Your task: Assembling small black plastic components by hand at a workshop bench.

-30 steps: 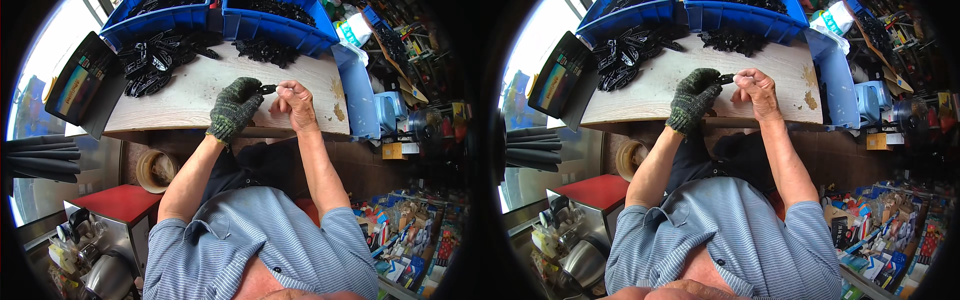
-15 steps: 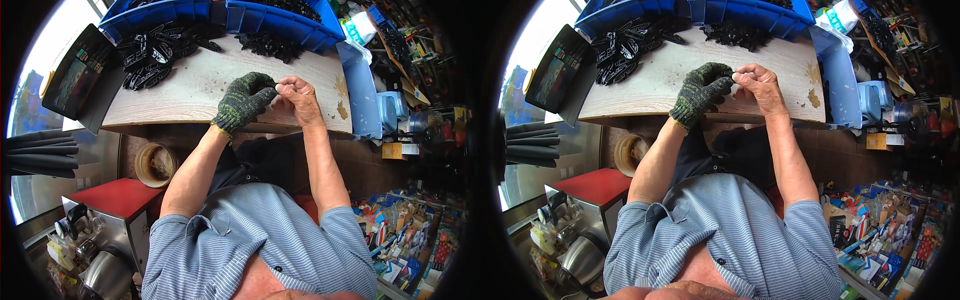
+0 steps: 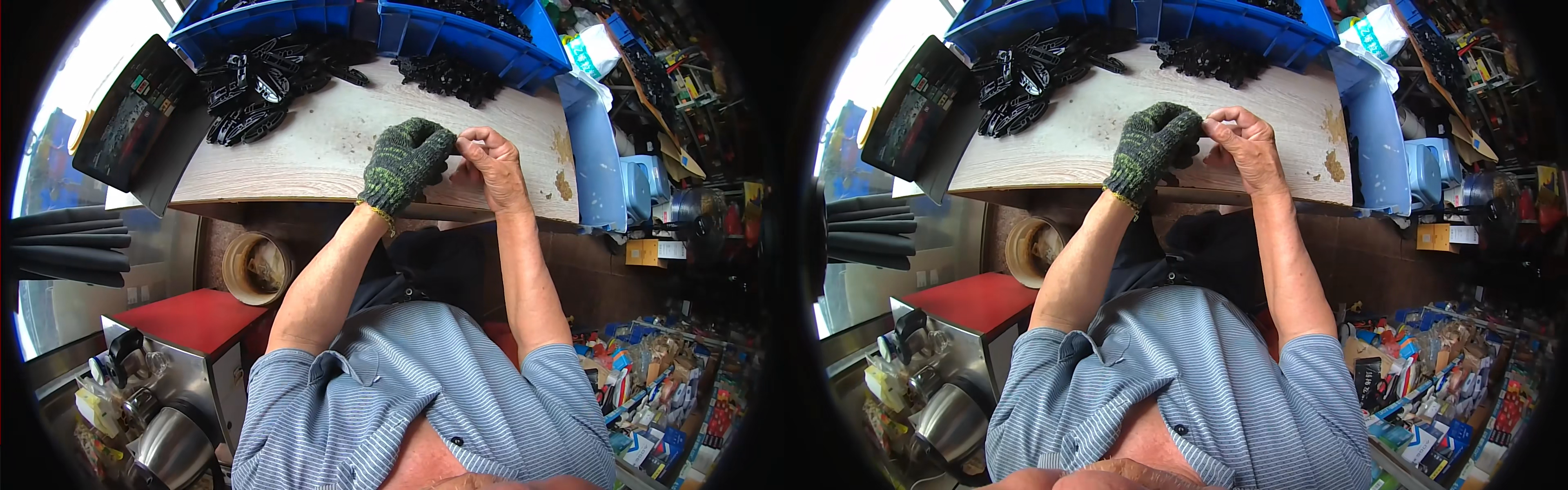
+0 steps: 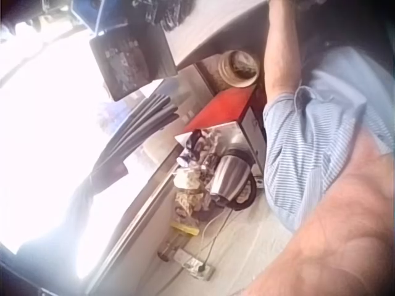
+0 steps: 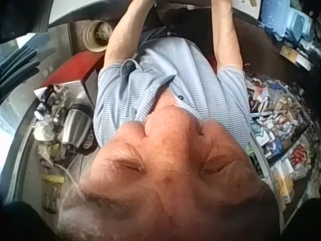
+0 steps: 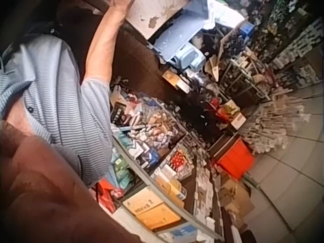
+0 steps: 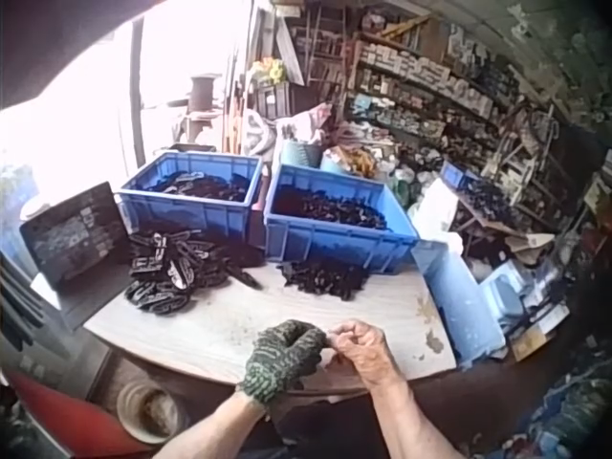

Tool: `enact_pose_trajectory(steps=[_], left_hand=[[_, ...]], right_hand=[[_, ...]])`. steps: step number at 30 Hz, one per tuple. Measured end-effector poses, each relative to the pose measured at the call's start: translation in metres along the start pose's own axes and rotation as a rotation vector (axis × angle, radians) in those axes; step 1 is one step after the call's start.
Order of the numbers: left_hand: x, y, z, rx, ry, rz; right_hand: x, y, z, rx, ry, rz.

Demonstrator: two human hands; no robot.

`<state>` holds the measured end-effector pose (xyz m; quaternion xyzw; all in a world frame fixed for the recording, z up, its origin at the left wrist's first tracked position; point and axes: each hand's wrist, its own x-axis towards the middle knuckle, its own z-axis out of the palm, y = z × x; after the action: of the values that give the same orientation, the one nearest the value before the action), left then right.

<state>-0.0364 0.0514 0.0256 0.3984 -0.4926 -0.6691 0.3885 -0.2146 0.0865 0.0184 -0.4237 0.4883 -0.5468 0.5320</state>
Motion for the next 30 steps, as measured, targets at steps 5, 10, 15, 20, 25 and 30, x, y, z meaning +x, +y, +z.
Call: enact_pose_trajectory(steps=[5,10,15,20,25,30], left_hand=[[0.001,0.002,-0.002,-0.010,-0.017,-0.025],[0.005,-0.003,-0.003,0.023,-0.049,0.000],[0.002,-0.008,-0.009,0.025,-0.006,0.123],[0.007,-0.013,-0.004,0.268,0.037,0.174],[-0.001,-0.005,-0.005,0.241,0.063,0.145],[-0.006,-0.005,-0.006,0.169,0.087,0.172]], right_hand=[[0.000,0.002,0.000,-0.011,-0.004,-0.013],[0.002,0.002,-0.004,0.016,-0.026,-0.022],[0.005,0.006,0.002,-0.025,-0.014,-0.008],[0.003,0.006,-0.006,-0.048,0.033,-0.014],[0.002,-0.002,0.005,-0.100,0.038,0.006],[0.004,-0.012,0.006,-0.187,-0.021,0.067]])
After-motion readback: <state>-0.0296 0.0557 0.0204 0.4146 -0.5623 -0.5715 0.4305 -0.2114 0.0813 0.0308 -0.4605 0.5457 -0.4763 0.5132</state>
